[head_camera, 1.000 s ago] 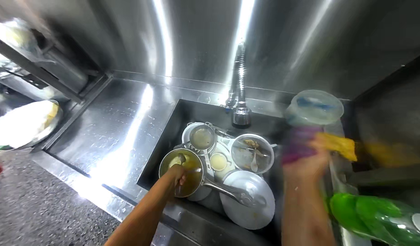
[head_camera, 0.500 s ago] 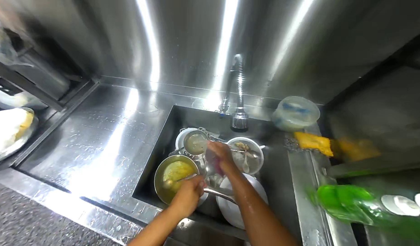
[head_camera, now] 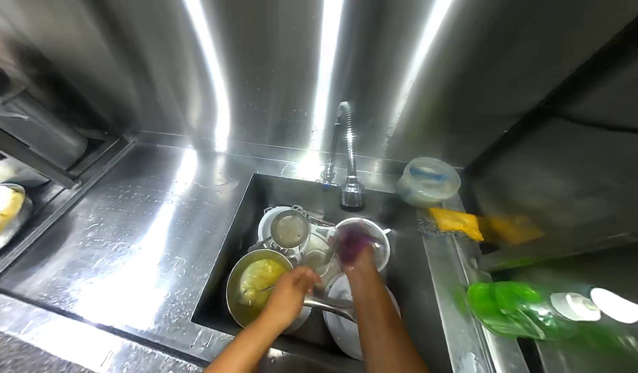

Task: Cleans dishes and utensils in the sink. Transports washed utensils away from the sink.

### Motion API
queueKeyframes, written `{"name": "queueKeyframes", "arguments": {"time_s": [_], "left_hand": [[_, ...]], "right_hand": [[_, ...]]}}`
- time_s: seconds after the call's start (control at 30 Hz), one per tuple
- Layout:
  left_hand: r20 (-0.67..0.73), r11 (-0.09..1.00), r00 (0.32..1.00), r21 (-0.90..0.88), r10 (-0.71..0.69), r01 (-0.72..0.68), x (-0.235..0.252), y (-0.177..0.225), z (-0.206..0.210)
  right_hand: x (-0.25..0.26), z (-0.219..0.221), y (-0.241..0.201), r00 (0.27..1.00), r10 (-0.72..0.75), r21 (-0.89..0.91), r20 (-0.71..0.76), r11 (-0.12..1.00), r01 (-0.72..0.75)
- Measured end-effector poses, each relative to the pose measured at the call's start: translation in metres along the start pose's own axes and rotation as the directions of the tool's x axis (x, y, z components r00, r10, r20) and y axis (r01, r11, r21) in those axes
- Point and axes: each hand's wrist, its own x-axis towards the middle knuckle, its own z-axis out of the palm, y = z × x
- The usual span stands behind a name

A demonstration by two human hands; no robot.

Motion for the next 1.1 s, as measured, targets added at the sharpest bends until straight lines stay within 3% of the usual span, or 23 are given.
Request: {"name": "queueKeyframes", "arguments": {"time_s": [0.07,0.17,0.2,0.27,0.33,0.4,0.47,0.53,0.57,0.7,0.8,0.87,0.93,1.0,1.03,1.1], "left_hand": [[-0.013,0.994,0.995,0.045,-0.099,0.1,0.008,0.008,-0.004],[-0.019,0.97,0.988,0.187,-0.152,0.153,0.024,0.014,0.005],[-0.021,0.96,0.992,0.249,-0.127,0.128,0.028,0.017,0.01],[-0.009,0.949,0.999,0.314,-0.034,0.035,0.029,0.021,0.017],[0.028,0.956,0.999,0.29,0.036,-0.043,0.027,0.019,0.02],[0.062,0.959,0.998,0.283,0.006,-0.024,0.024,0.023,0.022],[0.068,0.934,0.996,0.355,-0.059,0.032,0.021,0.029,0.021],[0.072,0.886,0.992,0.46,-0.105,0.061,0.019,0.035,0.016],[0.084,0.859,0.99,0.509,-0.114,0.056,0.019,0.037,0.013],[0.142,0.824,0.988,0.566,-0.061,-0.03,0.024,0.045,0.003],[0.126,0.857,0.991,0.515,-0.051,-0.022,0.022,0.045,0.013],[0.089,0.875,0.996,0.484,-0.031,-0.016,0.026,0.046,0.018],[0.061,0.892,0.998,0.45,0.011,-0.038,0.033,0.049,0.019],[0.046,0.9,0.999,0.433,0.028,-0.045,0.037,0.049,0.016],[0.049,0.906,0.998,0.419,0.033,-0.051,0.037,0.046,0.016],[0.057,0.919,0.998,0.391,0.024,-0.045,0.036,0.037,0.017]], "right_hand": [[-0.008,-0.011,0.0,0.999,0.034,0.056,-0.016,0.998,-0.033],[-0.04,0.0,0.018,1.0,0.01,-0.125,-0.001,0.992,-0.01],[-0.05,0.005,0.03,0.999,-0.042,-0.224,0.027,0.973,0.047],[-0.058,-0.002,0.046,0.966,-0.147,-0.333,0.214,0.918,0.214],[-0.052,-0.004,0.042,0.932,-0.273,-0.392,0.24,0.851,0.35],[-0.041,-0.005,0.026,0.904,-0.368,-0.587,0.219,0.69,0.423],[-0.035,-0.005,0.004,0.898,-0.386,-0.808,0.211,0.449,0.383],[-0.028,-0.01,-0.013,0.894,-0.363,-0.904,0.262,0.232,0.359],[-0.028,-0.013,-0.015,0.883,-0.363,-0.899,0.297,0.207,0.387],[-0.04,-0.012,0.001,0.864,-0.311,-0.699,0.396,0.507,0.504],[-0.025,-0.007,-0.001,0.829,-0.48,-0.721,0.288,0.461,0.518],[-0.022,0.003,0.005,0.816,-0.559,-0.698,0.149,0.525,0.487],[-0.035,0.021,0.014,0.879,-0.476,-0.52,-0.003,0.752,0.405],[-0.051,0.028,0.023,0.945,-0.327,-0.342,0.006,0.888,0.309],[-0.048,0.026,0.024,0.94,-0.34,-0.368,0.03,0.871,0.326],[-0.035,0.019,0.022,0.892,-0.449,-0.59,0.056,0.705,0.393]]}}
